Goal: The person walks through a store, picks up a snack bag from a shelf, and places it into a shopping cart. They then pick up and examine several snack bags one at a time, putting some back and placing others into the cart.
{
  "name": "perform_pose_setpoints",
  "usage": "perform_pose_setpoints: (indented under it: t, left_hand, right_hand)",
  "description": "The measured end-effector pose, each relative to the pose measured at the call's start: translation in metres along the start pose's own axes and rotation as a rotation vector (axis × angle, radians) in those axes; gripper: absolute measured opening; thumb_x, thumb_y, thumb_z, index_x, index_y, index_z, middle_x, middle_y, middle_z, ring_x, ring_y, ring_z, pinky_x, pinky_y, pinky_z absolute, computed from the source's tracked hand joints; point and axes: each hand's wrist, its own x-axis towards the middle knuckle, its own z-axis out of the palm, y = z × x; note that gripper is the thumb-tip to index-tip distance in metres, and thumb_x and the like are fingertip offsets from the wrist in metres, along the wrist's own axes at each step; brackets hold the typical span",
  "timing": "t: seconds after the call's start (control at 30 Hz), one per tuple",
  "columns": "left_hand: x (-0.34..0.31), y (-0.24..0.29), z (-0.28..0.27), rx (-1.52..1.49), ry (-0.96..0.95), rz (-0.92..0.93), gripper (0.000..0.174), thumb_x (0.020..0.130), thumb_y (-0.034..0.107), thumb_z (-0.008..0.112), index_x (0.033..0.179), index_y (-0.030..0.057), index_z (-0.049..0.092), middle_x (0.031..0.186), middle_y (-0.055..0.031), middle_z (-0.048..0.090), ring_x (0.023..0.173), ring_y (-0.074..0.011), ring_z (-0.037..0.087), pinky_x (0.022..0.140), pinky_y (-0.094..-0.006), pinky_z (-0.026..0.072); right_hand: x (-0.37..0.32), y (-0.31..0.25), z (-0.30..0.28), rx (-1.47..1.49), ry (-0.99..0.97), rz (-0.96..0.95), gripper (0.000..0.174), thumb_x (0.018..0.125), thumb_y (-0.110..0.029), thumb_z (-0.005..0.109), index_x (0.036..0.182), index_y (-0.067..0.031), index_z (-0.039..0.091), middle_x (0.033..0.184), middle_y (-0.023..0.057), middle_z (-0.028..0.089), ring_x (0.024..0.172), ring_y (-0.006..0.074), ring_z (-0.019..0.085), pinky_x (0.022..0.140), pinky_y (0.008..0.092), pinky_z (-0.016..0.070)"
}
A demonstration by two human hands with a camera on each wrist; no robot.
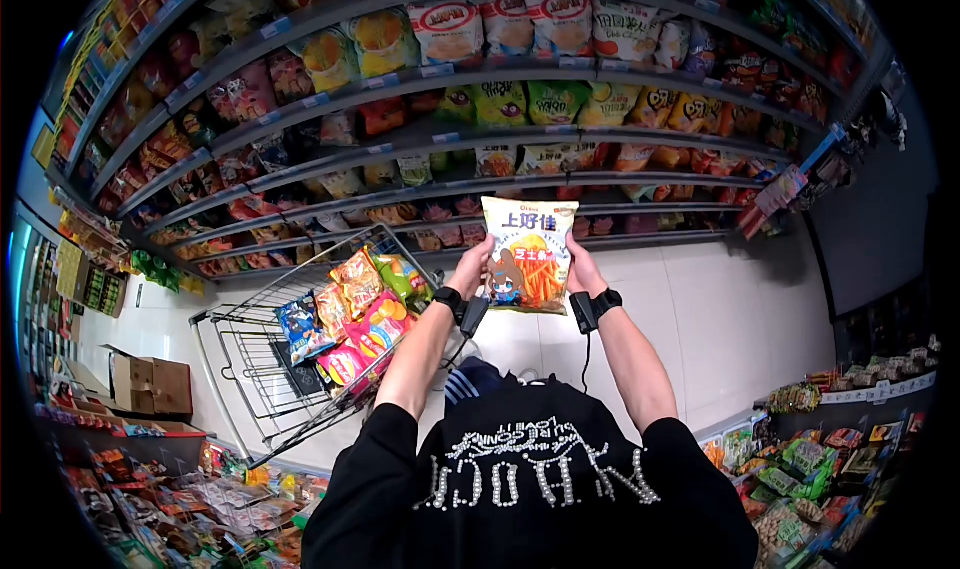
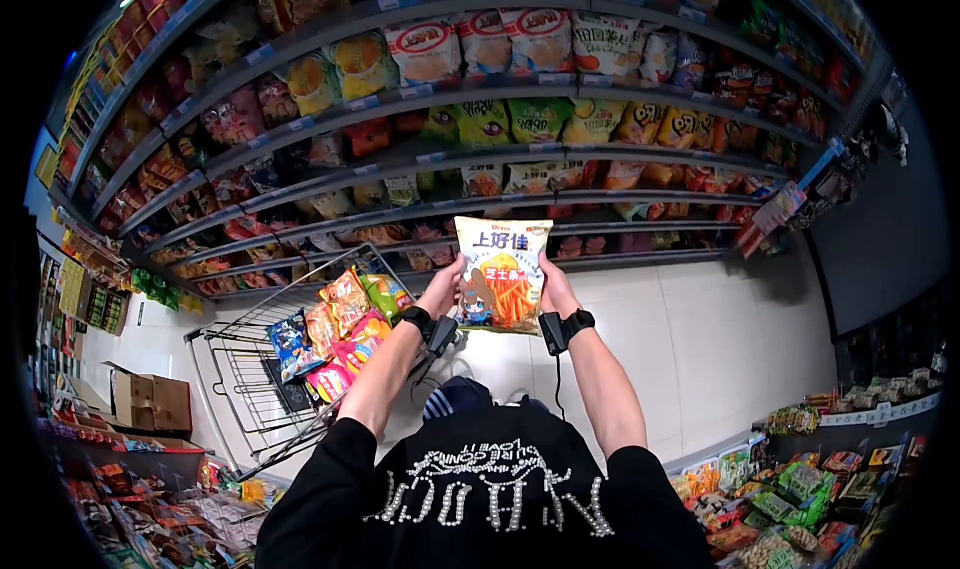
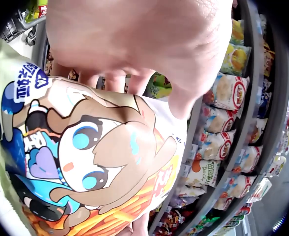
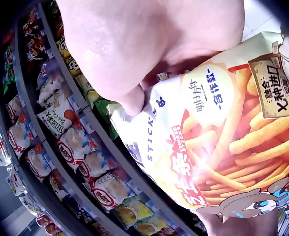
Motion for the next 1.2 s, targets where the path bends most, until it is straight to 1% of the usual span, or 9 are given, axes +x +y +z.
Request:
perform_pose_setpoints:
  t: [0.13, 0.23, 0.37, 0.5, 0.67, 0.73, 0.87, 1.1, 1.2]
  left_hand:
    - [-0.017, 0.014, 0.027, 0.3, -0.027, 0.456, 0.06, 0.065, 0.018, 0.078, 0.114, 0.0029, 0.046, 0.109, -0.0043, 0.055, 0.102, -0.0143, 0.05, 0.09, -0.03, 0.04]
    - [-0.009, 0.028, 0.027, 0.304, 0.033, 0.414, 0.083, 0.056, 0.008, 0.083, 0.123, 0.0018, 0.034, 0.119, -0.0074, 0.05, 0.109, -0.0174, 0.048, 0.096, -0.031, 0.0367]
    - [-0.007, 0.073, 0.019, 0.31, 0.277, 0.466, 0.072, 0.058, 0.012, 0.083, 0.113, 0.0007, 0.038, 0.113, -0.0112, 0.053, 0.102, -0.0177, 0.052, 0.089, -0.0307, 0.0425]
    - [-0.005, 0.15, 0.015, 0.306, 0.403, 0.684, 0.072, 0.061, 0.016, 0.082, 0.115, 0.0002, 0.037, 0.109, -0.0107, 0.054, 0.101, -0.0174, 0.052, 0.087, -0.0303, 0.0436]
    - [0.02, 0.268, 0.023, 0.383, 0.431, 1.028, 0.095, 0.062, 0.015, 0.081, 0.131, -0.0008, 0.016, 0.117, -0.0175, 0.049, 0.105, -0.0214, 0.051, 0.09, -0.0326, 0.0423]
    - [0.015, 0.321, 0.045, 0.307, 0.301, 1.132, 0.1, 0.063, 0.014, 0.079, 0.134, 0.0018, 0.011, 0.119, -0.0181, 0.047, 0.109, -0.0235, 0.049, 0.092, -0.0343, 0.0409]
    - [0.035, 0.415, 0.074, 0.686, 0.451, 1.481, 0.09, 0.067, 0.02, 0.074, 0.138, 0.0151, 0.018, 0.123, -0.0241, 0.044, 0.114, -0.035, 0.046, 0.09, -0.0392, 0.0412]
    - [0.053, 0.542, 0.11, 1.014, 0.107, 1.538, 0.103, 0.054, 0.012, 0.076, 0.14, 0.0138, 0.019, 0.139, -0.025, 0.019, 0.132, -0.0366, 0.016, 0.106, -0.0384, 0.026]
    - [0.071, 0.552, 0.113, 0.844, 0.1, 1.516, 0.094, 0.055, 0.004, 0.072, 0.137, 0.012, 0.026, 0.141, -0.0267, 0.016, 0.129, -0.0356, 0.026, 0.103, -0.0343, 0.0308]
  right_hand:
    - [0.023, 0.001, 0.005, -0.027, 0.014, -0.016, 0.042, 0.095, -0.031, 0.037, 0.12, 0.0009, 0.046, 0.117, 0.0137, 0.054, 0.108, 0.0255, 0.053, 0.093, 0.0388, 0.0417]
    - [0.045, -0.004, 0.018, -0.112, -0.017, -0.043, 0.039, 0.095, -0.029, 0.039, 0.119, 0.0016, 0.047, 0.114, 0.0128, 0.056, 0.102, 0.0242, 0.056, 0.089, 0.0377, 0.0444]
    - [0.085, -0.019, 0.044, -0.342, -0.05, -0.199, 0.037, 0.093, -0.025, 0.044, 0.123, -0.0026, 0.042, 0.116, 0.0086, 0.053, 0.104, 0.0181, 0.053, 0.089, 0.0326, 0.043]
    - [0.089, -0.06, 0.122, -0.859, -0.136, -0.304, 0.092, 0.073, -0.018, 0.073, 0.139, -0.0042, 0.011, 0.126, 0.0152, 0.044, 0.112, 0.0204, 0.047, 0.095, 0.03, 0.036]
    - [0.122, -0.125, 0.2, -1.457, -0.164, -0.863, 0.11, 0.062, -0.021, 0.079, 0.142, -0.0142, 0.003, 0.133, 0.0201, 0.029, 0.124, 0.0317, 0.032, 0.101, 0.0375, 0.031]
    - [0.139, -0.156, 0.228, -1.462, -0.145, -0.976, 0.104, 0.06, -0.021, 0.08, 0.141, -0.0171, 0.014, 0.129, 0.0207, 0.031, 0.122, 0.0352, 0.034, 0.101, 0.0381, 0.0318]
    - [0.171, -0.226, 0.279, -1.479, -0.051, -1.258, 0.089, 0.062, -0.015, 0.077, 0.137, -0.0162, 0.029, 0.128, 0.0194, 0.032, 0.117, 0.0338, 0.039, 0.1, 0.0372, 0.0323]
    - [0.224, -0.339, 0.334, -1.554, 0.235, -1.436, 0.078, 0.063, -0.016, 0.076, 0.132, -0.0153, 0.039, 0.128, 0.0202, 0.033, 0.116, 0.0346, 0.04, 0.098, 0.0373, 0.0351]
    - [0.237, -0.36, 0.341, -1.652, 0.262, -1.479, 0.075, 0.064, -0.015, 0.075, 0.13, -0.0126, 0.04, 0.126, 0.0212, 0.034, 0.116, 0.0356, 0.041, 0.097, 0.037, 0.0362]
